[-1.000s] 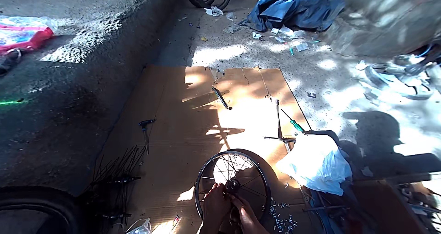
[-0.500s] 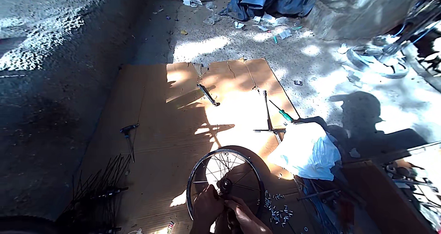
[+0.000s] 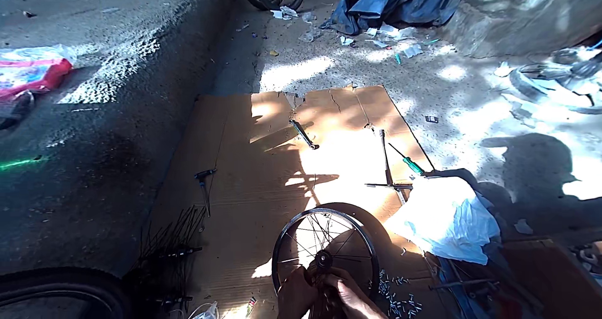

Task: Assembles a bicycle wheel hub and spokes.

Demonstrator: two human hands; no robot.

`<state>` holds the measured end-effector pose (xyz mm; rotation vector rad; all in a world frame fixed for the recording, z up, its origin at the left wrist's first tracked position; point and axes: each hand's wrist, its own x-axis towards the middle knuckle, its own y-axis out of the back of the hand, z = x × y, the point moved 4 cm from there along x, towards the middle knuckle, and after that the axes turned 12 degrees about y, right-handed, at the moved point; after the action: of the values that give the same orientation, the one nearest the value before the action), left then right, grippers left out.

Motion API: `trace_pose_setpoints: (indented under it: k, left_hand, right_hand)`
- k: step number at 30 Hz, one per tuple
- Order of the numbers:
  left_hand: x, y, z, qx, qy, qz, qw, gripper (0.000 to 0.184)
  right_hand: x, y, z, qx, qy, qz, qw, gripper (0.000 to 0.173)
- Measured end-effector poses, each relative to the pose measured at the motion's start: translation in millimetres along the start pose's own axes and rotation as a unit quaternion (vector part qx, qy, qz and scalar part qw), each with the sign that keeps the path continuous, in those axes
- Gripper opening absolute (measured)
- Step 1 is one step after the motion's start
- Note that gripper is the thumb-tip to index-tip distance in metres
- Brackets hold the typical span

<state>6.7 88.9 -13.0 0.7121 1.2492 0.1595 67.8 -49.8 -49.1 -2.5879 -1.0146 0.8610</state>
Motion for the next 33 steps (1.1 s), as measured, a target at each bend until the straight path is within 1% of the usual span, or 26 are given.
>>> trace_pose_setpoints:
  k: [3,5,6,8,9,11,13,14,15,17,18,19,20,21,22,23,24,25,26,27,28,29,30,31,33]
  left_hand:
    - [3,-8,-4,-0.041,-0.037,-0.012,0.998,0.044]
    - [10,-12,-7,-0.117,-0.079,-0.023,0.990,0.041]
    - [12,-13,-8,-0.172,-0.095,-0.035,0.980,0.037]
    - [15,-14,-8,-0.269,-0.100,-0.037,0.957,0.028]
    - [15,-12,-8,-0.295,-0.094,-0.028,0.950,0.026]
    - [13,-9,-8,-0.303,-0.086,-0.003,0.949,0.026]
    - [8,-9,-8,-0.280,-0.085,0.014,0.956,0.026]
    - [5,-9,-7,-0.263,-0.082,0.019,0.961,0.026]
    - [1,-8,-6,-0.250,-0.078,0.023,0.965,0.028]
    - [-1,-11,-6,-0.238,-0.069,0.044,0.968,0.029]
    - [-2,-12,-6,-0.226,-0.066,0.064,0.970,0.030]
    - [-5,-13,-4,-0.203,-0.065,0.096,0.972,0.032]
    - [-13,-14,-2,-0.166,-0.069,0.145,0.973,0.036]
    - [-23,-15,1,-0.122,-0.082,0.217,0.965,0.038]
    - [-33,-19,6,-0.091,-0.109,0.296,0.945,0.037]
    - [-44,-24,12,-0.082,-0.142,0.346,0.924,0.035]
    - [-53,-30,20,-0.094,-0.167,0.346,0.918,0.034]
    - [-61,-36,28,-0.111,-0.169,0.281,0.938,0.037]
    - [-64,-42,34,-0.128,-0.159,0.190,0.960,0.041]
    - [-60,-52,36,-0.160,-0.148,0.120,0.968,0.042]
    - [-54,-62,35,-0.219,-0.138,0.072,0.963,0.041]
    - [-49,-70,33,-0.285,-0.115,0.028,0.951,0.039]
    - [-44,-77,31,-0.355,-0.094,-0.004,0.930,0.039]
    - [-36,-81,30,-0.425,-0.081,-0.029,0.901,0.038]
    - [-21,-89,32,-0.556,-0.089,-0.067,0.824,0.036]
  right_hand:
    - [2,-2,-1,-0.099,0.038,-0.038,0.994,0.022]
    - [3,0,-2,-0.160,0.064,-0.047,0.984,0.028]
    - [2,2,-3,-0.191,0.065,-0.038,0.979,0.030]
    - [-1,5,-4,-0.236,0.047,-0.011,0.971,0.031]
    - [-3,8,-4,-0.260,0.032,-0.003,0.965,0.032]
    - [-6,17,1,-0.325,-0.001,-0.007,0.946,0.035]
    - [-10,28,-1,-0.419,-0.016,0.006,0.908,0.038]
    - [-13,31,-10,-0.483,-0.021,0.017,0.875,0.041]
    - [-16,31,-23,-0.555,-0.032,0.021,0.831,0.045]
    - [-22,28,-44,-0.683,-0.037,0.022,0.729,0.048]
    - [-25,28,-52,-0.721,-0.031,0.018,0.692,0.047]
    - [-26,27,-59,-0.741,-0.025,0.015,0.671,0.046]
    - [-27,28,-65,-0.745,-0.034,0.005,0.667,0.046]
    - [-27,30,-68,-0.733,-0.053,-0.008,0.678,0.046]
    - [-26,33,-69,-0.717,-0.066,-0.013,0.694,0.046]
    - [-26,35,-70,-0.708,-0.066,-0.010,0.703,0.044]
    - [-26,34,-72,-0.707,-0.060,-0.001,0.704,0.041]
    - [-27,32,-73,-0.715,-0.046,0.011,0.697,0.037]
    - [-27,31,-71,-0.731,-0.011,0.026,0.682,0.031]
    - [-25,30,-67,-0.752,0.050,0.049,0.656,0.026]
    - [-24,28,-64,-0.767,0.103,0.070,0.629,0.024]
    - [-25,27,-63,-0.778,0.122,0.077,0.611,0.021]
    - [-26,25,-65,-0.784,0.111,0.069,0.607,0.022]
    - [-27,22,-68,-0.782,0.078,0.050,0.616,0.025]
    - [-34,18,-75,-0.762,0.002,0.005,0.647,0.032]
